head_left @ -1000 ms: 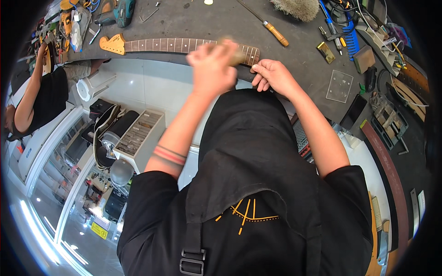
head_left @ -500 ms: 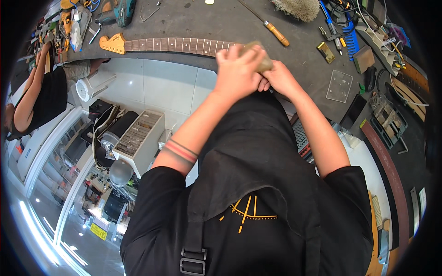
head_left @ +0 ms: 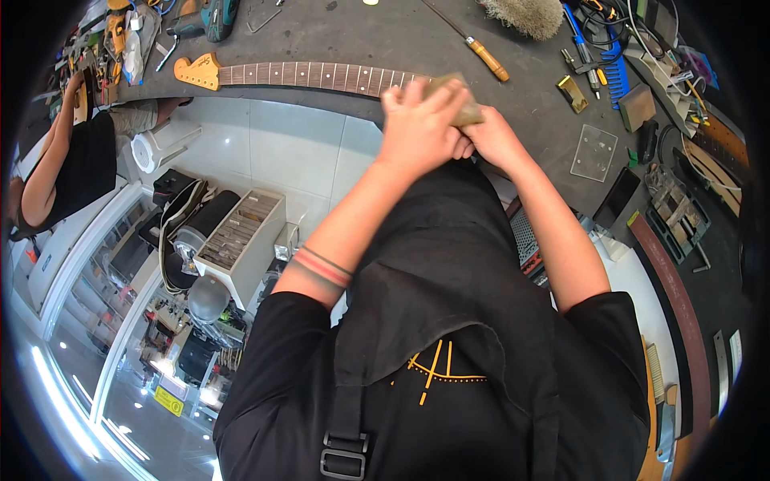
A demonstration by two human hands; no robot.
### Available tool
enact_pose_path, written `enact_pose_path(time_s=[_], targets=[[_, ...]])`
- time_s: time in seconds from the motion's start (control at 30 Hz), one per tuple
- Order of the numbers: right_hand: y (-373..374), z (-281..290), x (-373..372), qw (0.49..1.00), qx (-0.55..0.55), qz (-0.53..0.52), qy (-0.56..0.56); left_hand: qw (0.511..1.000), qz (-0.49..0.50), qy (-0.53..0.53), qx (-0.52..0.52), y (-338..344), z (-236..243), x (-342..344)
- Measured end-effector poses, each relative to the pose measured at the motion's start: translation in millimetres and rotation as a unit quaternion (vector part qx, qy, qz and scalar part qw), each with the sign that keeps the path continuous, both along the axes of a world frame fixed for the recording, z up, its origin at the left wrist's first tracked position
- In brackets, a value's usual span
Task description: The person takes a long straightedge to check the flatness of a guitar neck, then uses a sanding block to sand the fretboard before inspecting the side of the neck by hand.
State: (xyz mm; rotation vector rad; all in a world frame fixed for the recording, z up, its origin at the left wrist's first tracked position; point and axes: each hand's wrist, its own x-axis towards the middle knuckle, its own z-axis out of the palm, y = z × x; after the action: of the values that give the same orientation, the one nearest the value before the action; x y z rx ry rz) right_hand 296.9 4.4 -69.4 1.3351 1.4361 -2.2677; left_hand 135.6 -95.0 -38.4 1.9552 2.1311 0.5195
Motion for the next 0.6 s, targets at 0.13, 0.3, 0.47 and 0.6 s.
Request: enact_pose_path(time_s=[0.13, 0.3, 0.47, 0.6], targets=[[-0.6, 4.7, -2.7, 1.0, -0.029, 0.002, 0.002, 0.987, 0.105, 0.109, -0.055, -30.7, 6.5, -105.3], [-0.5, 4.3, -2.2, 1.0, -0.025, 0.011, -0.004, 0.992, 0.098, 0.051, -0.056, -11.9, 11.0, -54.2], [-0.5, -6.9, 4.1, 0.999, 0.013, 0.03, 0.019, 0.999, 0.023, -0.008, -0.043, -4.9, 3.5, -18.8], [0.9, 9.1, -3.8, 0.999, -0.022, 0.018, -0.014, 0.989, 0.116, 0.082, -0.035, -26.6, 6.8, -105.0]])
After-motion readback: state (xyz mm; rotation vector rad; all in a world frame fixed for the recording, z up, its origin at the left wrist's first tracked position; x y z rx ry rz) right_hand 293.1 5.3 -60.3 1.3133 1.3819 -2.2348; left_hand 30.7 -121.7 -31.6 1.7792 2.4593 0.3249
